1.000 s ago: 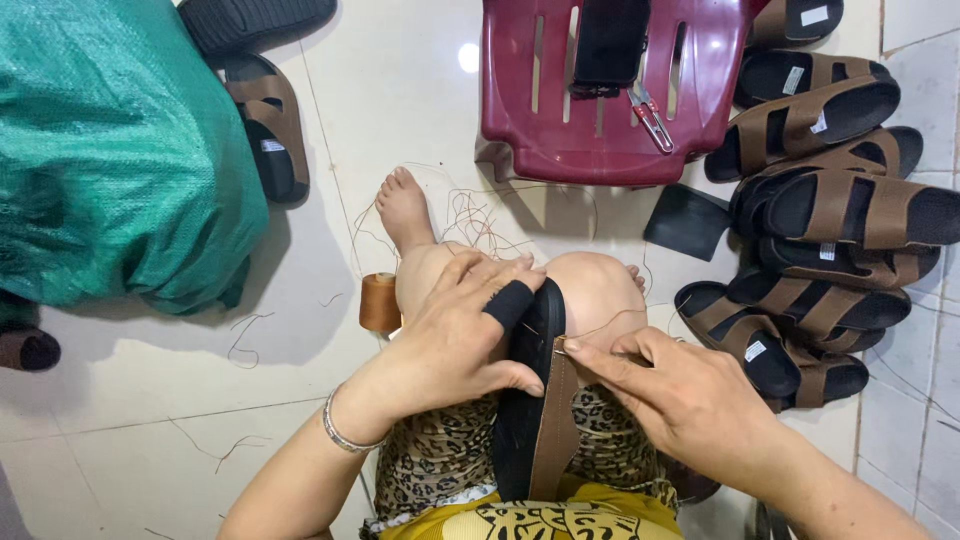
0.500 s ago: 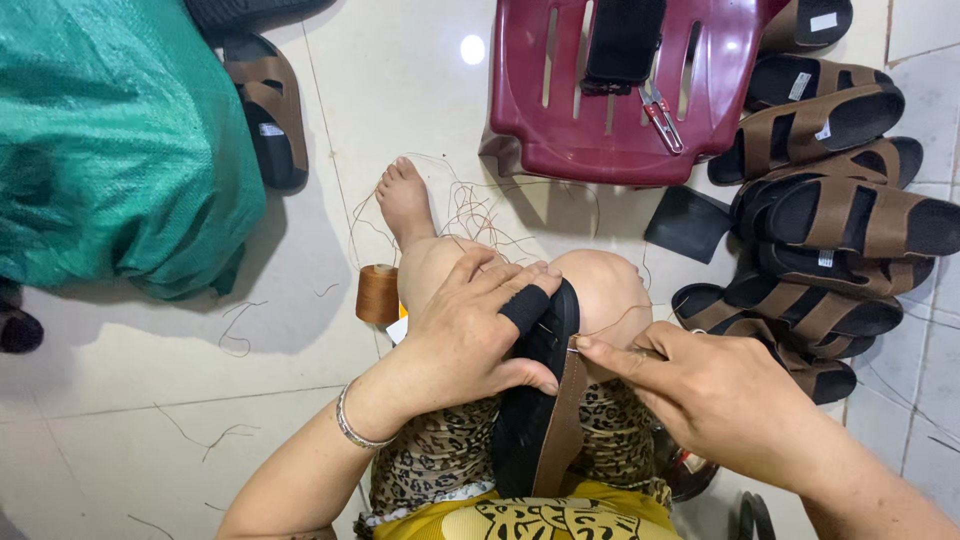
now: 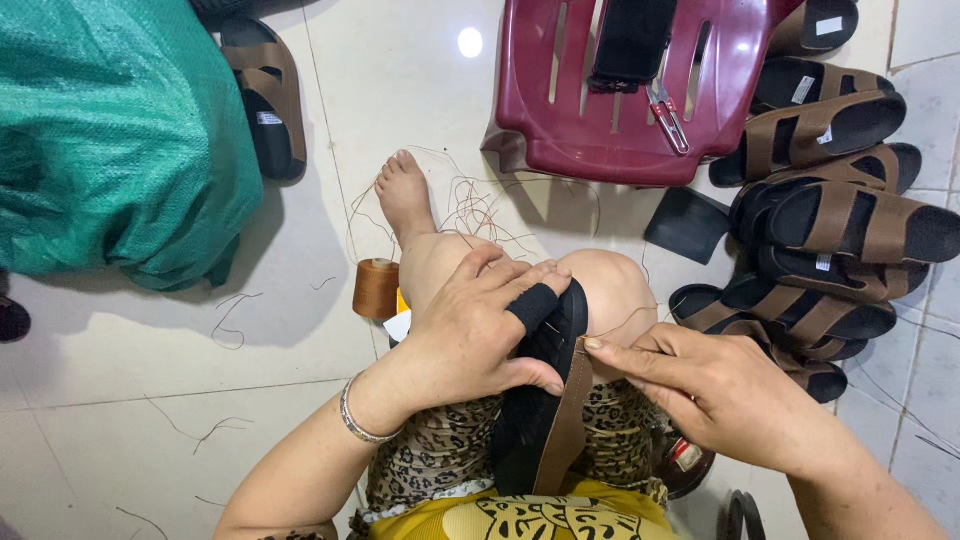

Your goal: The person sits on the floor and sews a brown sandal using a needle and thread. They hold the sandal between their legs, pull the thread through the sole, and adjust the sandal's position as they work.

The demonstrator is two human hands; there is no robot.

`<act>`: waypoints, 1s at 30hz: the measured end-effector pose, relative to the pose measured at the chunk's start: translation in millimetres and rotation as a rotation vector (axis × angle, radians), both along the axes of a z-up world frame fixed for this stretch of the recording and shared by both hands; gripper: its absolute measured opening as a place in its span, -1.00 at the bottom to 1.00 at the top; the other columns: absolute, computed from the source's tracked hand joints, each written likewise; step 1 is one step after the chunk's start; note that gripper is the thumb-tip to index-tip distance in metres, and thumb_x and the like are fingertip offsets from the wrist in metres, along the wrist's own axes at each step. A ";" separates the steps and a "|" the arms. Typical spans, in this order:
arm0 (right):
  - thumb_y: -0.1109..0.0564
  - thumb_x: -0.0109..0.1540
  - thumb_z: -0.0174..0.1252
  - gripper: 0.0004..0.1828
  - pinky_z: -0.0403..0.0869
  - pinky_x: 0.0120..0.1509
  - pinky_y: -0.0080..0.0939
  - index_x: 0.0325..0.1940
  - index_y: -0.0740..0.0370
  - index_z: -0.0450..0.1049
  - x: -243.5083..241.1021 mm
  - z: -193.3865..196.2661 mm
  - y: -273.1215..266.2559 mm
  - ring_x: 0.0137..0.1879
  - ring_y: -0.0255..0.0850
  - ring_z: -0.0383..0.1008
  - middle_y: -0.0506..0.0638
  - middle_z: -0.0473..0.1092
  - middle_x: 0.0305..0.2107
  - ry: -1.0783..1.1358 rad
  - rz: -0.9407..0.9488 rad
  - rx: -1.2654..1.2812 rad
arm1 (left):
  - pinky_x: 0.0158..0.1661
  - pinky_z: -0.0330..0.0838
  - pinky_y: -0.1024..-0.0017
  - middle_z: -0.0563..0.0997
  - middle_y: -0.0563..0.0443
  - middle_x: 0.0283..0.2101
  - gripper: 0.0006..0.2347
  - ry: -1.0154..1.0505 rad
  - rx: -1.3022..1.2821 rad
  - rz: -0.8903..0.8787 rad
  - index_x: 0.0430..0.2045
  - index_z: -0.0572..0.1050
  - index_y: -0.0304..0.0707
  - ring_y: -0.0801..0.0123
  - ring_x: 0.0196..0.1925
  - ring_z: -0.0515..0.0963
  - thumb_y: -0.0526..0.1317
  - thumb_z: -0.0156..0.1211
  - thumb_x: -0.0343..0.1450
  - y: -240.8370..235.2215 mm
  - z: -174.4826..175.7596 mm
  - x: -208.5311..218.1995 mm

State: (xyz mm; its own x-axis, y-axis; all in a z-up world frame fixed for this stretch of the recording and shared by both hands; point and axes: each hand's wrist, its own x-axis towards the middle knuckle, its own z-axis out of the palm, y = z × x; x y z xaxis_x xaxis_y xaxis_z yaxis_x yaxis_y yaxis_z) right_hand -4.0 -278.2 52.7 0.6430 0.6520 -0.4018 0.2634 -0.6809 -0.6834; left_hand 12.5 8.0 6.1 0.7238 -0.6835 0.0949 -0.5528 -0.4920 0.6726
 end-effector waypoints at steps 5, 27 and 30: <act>0.01 0.23 0.10 -0.38 0.48 -0.57 0.00 0.38 -0.49 0.34 -16.4 -1.1 -0.3 -0.38 -0.17 0.55 -0.26 0.43 -0.22 -0.162 0.064 -0.214 | 0.20 0.20 -0.10 0.51 -0.24 0.21 -0.22 0.009 0.014 -0.003 0.17 0.33 -0.43 -0.05 0.04 0.49 0.36 0.07 0.31 -1.6 1.0 0.5; -0.07 0.30 0.12 -0.72 0.44 -0.38 0.18 -0.01 0.09 0.40 -25.9 -30.6 35.1 -0.33 0.09 0.58 0.04 0.51 -0.39 -0.351 -0.131 -0.117 | 0.25 0.16 -0.05 0.54 -0.21 0.14 -0.21 -0.080 0.066 0.093 0.15 0.37 -0.39 -0.04 0.15 0.47 0.36 0.14 0.26 -9.7 -6.4 -8.7; -0.06 0.32 0.10 -0.70 0.43 -0.42 0.00 0.05 0.10 0.38 -25.3 -30.6 28.6 -0.33 -0.05 0.60 -0.06 0.58 -0.23 -0.352 -0.170 0.019 | 0.14 0.21 -0.11 0.53 -0.13 -0.24 -0.48 -0.159 -0.074 0.122 -0.06 0.49 -0.38 -0.03 -0.10 0.45 0.19 0.14 0.42 -2.9 0.4 -11.3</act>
State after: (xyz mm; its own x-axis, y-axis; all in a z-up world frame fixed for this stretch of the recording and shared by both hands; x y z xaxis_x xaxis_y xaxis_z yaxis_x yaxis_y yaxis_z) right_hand -29.4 -249.6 22.0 0.8391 0.5292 -0.1262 0.3684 -0.7234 -0.5840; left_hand 1.3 5.1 6.5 0.7728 -0.5785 0.2611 -0.5940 -0.5144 0.6185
